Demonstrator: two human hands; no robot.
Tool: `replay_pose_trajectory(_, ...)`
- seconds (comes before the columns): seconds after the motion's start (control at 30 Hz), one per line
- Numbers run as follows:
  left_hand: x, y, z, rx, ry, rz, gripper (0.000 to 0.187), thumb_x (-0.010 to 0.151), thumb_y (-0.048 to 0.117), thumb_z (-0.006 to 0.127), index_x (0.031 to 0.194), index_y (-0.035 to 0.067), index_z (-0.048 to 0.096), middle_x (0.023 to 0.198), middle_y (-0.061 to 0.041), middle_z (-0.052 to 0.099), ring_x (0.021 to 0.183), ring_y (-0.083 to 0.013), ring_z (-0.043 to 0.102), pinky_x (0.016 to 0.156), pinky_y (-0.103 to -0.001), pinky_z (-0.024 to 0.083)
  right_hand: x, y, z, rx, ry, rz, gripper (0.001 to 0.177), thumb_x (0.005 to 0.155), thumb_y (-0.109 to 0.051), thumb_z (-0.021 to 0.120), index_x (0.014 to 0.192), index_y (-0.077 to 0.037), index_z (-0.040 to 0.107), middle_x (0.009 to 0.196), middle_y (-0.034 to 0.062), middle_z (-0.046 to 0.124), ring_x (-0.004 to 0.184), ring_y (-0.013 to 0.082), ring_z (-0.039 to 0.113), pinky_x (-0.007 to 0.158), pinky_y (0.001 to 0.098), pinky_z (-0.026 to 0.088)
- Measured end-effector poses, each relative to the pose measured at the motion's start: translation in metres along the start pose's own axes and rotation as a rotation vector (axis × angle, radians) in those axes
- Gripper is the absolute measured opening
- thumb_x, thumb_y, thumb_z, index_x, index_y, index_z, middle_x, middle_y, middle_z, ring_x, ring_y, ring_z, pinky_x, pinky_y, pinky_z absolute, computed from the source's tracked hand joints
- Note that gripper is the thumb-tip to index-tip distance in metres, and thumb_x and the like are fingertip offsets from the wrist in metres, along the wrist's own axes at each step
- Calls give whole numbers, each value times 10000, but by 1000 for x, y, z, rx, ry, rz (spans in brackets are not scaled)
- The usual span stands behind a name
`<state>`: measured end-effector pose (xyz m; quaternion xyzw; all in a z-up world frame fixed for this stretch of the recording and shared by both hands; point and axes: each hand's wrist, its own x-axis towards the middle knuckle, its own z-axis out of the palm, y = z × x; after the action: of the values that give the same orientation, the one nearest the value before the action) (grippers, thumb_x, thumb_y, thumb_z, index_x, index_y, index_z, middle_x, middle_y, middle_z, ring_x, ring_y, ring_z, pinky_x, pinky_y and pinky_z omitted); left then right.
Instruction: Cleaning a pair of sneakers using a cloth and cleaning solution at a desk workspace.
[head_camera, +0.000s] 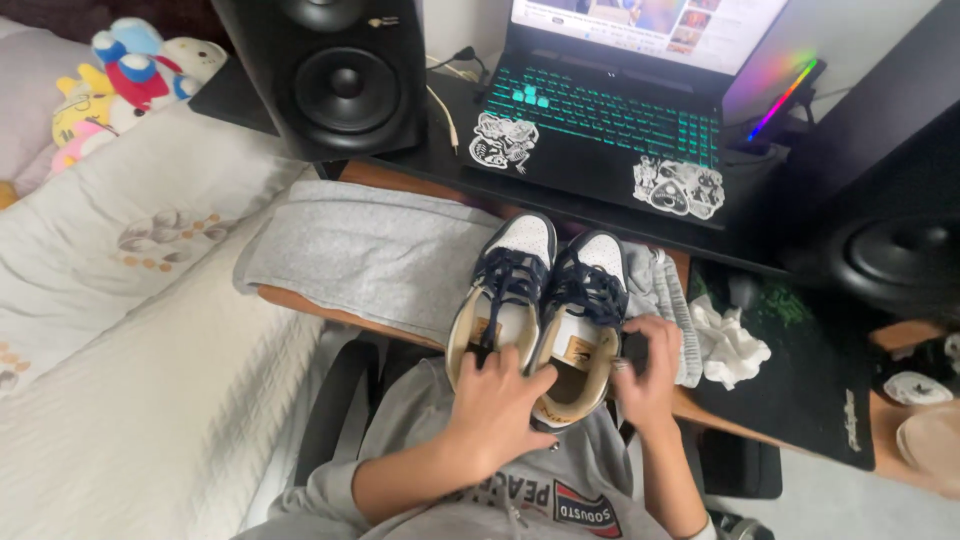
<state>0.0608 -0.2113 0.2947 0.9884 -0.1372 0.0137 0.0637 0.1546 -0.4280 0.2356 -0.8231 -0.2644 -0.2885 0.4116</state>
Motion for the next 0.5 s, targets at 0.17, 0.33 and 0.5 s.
replay_pose_trajectory(0.17, 5, -6, 6, -33, 39, 42, 725, 632, 777, 825, 1103, 256, 647, 1011, -168, 595, 777, -305, 644, 486, -413, 501, 2, 1, 3, 53, -6, 91, 383, 1039, -348, 383, 1117, -22, 568, 1092, 138, 566, 1030, 289, 549, 954, 395, 416)
replay_pose_trajectory(0.33, 2, -26, -26, -27, -122, 120, 812, 760, 855, 618, 1320, 267, 595, 1159, -184, 622, 717, -195, 642, 408, -274, 442, -11, 9, 11, 138, 53, 181, 506, 1035, -421, 425, 1307, 0, 498, 1191, 160, 550, 1057, 258, 585, 941, 369, 492)
replay_pose_trajectory(0.5, -19, -62, -50, -154, -245, 14, 729, 614, 790, 739, 1176, 333, 648, 1195, -78, 573, 967, -336, 678, 724, -504, 520, -13, 15, 12, 212, 41, 216, 461, 1053, -400, 439, 1278, -11, 539, 1139, 143, 618, 1042, 227, 629, 931, 333, 509)
